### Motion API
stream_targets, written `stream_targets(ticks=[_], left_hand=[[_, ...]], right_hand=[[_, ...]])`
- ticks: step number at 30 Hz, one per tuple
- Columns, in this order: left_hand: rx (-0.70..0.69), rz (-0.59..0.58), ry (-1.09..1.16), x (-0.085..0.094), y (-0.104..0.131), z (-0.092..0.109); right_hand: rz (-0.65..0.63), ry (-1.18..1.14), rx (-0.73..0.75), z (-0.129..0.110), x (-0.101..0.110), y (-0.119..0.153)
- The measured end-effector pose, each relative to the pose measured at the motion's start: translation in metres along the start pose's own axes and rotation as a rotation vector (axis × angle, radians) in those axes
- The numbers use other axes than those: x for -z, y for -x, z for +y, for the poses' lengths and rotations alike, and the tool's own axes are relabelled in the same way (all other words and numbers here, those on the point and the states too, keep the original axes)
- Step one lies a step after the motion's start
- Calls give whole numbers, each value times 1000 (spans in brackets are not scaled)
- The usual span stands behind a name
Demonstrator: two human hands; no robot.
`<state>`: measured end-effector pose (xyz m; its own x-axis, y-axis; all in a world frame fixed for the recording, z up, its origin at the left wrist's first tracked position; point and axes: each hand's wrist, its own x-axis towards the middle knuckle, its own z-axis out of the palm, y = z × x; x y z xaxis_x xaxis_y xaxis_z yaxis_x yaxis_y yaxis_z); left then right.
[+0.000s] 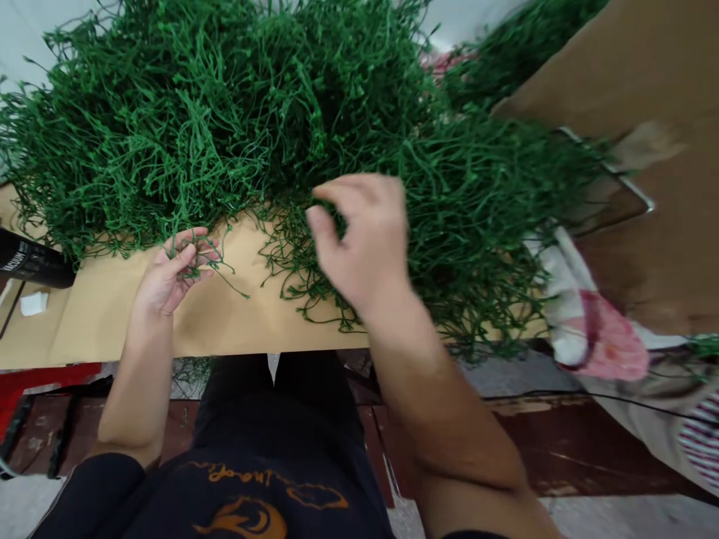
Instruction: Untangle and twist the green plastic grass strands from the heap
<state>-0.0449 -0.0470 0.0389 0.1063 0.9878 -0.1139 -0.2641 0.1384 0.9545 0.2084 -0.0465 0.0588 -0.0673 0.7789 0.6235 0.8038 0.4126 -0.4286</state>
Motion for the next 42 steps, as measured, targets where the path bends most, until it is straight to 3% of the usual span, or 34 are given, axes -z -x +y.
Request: stream_targets(ticks=[5, 9, 14, 18, 25, 35, 39, 42], left_hand=[[34, -26, -63, -8, 11, 0], [66, -24, -89, -6, 23, -2], [83, -22, -97, 4, 37, 0], [79, 4, -103, 10, 45, 2], [65, -11, -118, 17, 52, 5], [84, -11, -154, 42, 69, 1], [227, -107, -311, 68, 106, 9], [543, -254, -586, 94, 141, 8]], right_hand=[[-309, -338, 117, -41, -45, 23], [-500, -453, 44, -55, -55, 28], [-576, -445, -40, -51, -55, 32], [-635, -460, -5, -50, -56, 35], [-673, -508, -1, -52, -63, 40], [-655, -582, -24, -48, -63, 47], [-683, -584, -14, -42, -62, 48], [-723, -562, -10, -36, -63, 48]])
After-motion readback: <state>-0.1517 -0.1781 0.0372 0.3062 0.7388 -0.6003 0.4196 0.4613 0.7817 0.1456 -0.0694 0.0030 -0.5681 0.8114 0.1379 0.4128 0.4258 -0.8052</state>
